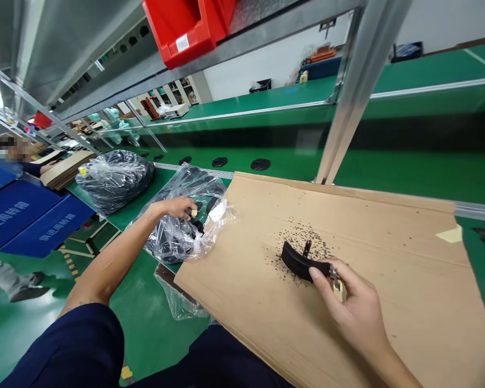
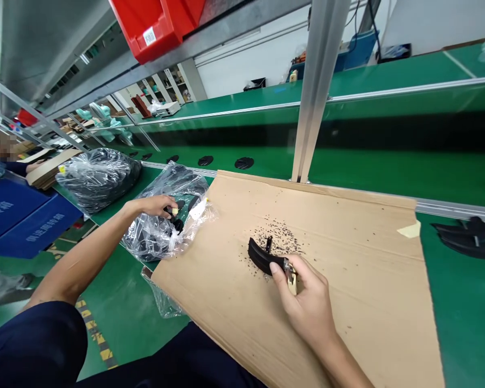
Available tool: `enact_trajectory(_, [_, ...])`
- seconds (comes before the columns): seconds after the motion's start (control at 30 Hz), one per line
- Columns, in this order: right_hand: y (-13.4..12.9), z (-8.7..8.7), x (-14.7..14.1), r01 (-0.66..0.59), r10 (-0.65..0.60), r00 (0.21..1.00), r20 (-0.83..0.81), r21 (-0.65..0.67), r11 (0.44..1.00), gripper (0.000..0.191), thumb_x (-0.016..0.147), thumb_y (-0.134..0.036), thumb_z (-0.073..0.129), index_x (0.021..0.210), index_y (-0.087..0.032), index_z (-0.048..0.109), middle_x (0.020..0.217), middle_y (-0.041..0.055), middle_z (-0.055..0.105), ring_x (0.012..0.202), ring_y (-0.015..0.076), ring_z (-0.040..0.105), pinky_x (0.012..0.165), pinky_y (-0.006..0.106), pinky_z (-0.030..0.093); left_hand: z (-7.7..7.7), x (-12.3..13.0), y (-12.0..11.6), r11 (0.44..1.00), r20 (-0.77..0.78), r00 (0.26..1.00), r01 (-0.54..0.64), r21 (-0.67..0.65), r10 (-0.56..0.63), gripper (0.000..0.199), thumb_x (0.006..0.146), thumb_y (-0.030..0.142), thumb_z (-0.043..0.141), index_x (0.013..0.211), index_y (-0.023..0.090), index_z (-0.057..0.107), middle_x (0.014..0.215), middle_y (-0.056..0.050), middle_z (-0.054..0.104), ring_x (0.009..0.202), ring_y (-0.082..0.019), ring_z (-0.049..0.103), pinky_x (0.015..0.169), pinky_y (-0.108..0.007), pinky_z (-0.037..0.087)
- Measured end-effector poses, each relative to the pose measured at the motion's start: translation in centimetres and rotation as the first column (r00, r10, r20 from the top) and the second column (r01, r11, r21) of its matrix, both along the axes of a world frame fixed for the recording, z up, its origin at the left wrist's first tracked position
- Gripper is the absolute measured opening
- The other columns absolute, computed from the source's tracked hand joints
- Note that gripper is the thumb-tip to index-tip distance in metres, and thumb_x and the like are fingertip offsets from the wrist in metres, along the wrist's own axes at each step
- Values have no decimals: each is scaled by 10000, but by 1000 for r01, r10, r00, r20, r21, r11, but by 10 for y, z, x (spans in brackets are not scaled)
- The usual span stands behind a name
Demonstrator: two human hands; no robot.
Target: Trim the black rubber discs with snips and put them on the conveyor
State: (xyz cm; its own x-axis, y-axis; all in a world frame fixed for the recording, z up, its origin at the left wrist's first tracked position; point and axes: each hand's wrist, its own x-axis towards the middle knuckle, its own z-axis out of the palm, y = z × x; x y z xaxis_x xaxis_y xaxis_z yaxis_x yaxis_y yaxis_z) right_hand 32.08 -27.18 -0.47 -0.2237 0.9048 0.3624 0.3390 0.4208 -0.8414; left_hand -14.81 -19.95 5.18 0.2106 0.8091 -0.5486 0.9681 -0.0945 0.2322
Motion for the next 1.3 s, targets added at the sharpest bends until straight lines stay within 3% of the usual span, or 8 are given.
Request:
enact_trajectory(0.17, [0,0,-1,-7,7,1000,-6,-6,1000,274,961,-465,596,813,-234,603,678,-2,570,583,152,507,564,282,409,16,4,-7,999,231,973,-28,16,24,255,786,409,714,810,162,657,812,-33,687,785,-183,640,718,-257,494])
enact_trajectory(0.33, [0,1,-1,-19,19,1000,-1,-20,1000,293,957,-488,596,809,-236,610,676,-4,575,575,149,499,560,280,406,23,18,-10,959,437,896,-187,213,78,355,909,527,589,960,177,566,852,-28,645,726,-151,652,653,-248,540])
enact_trajectory(0.47, [0,2,-1,-3,3,1000,-7,-51,999,339,952,-531,589,792,-231,597,657,-7,539,576,150,485,558,281,399,21,54,-11,849,698,708,-433,304,111,403,913,543,629,1069,182,542,780,15,614,465,-80,577,448,-193,477])
enact_trajectory(0.57, [-1,2,-1,1,-3,1000,-27,-85,996,397,945,-566,582,741,-227,552,632,-15,488,568,145,447,548,280,382,16,99,-17,801,862,498,-552,232,93,437,854,519,729,1059,166,573,776,21,619,423,-58,567,414,-172,463])
enact_trajectory(0.77, [-3,1,-2,-8,-6,998,-68,-197,980,405,937,-563,591,735,-215,541,652,-11,505,615,148,451,581,284,381,-8,197,-29,885,982,169,-465,9,79,445,807,405,806,1121,178,585,976,-24,656,600,-75,661,611,-223,576])
enact_trajectory(1.0, [-6,6,-2,-58,18,990,-143,-280,958,373,934,-558,599,812,-205,600,728,11,570,693,168,503,645,295,429,-38,256,-33,915,992,92,-401,-42,85,276,835,356,774,993,157,665,982,-62,704,919,-159,679,855,-277,566])
enact_trajectory(1.13, [-9,5,-1,-95,44,985,-168,-304,948,366,933,-557,601,847,-203,628,770,24,605,726,177,526,679,302,454,-54,260,-35,889,982,69,-439,-129,177,315,836,354,758,1052,158,638,1013,-66,700,884,-155,687,764,-255,586])
enact_trajectory(1.3, [-7,-1,-1,-26,-18,992,-126,-336,942,421,902,-605,618,759,-211,582,694,4,545,677,169,490,620,288,431,-64,255,-33,800,963,-70,-544,-254,258,338,824,376,749,1016,176,555,964,-27,672,806,-133,692,668,-238,614])
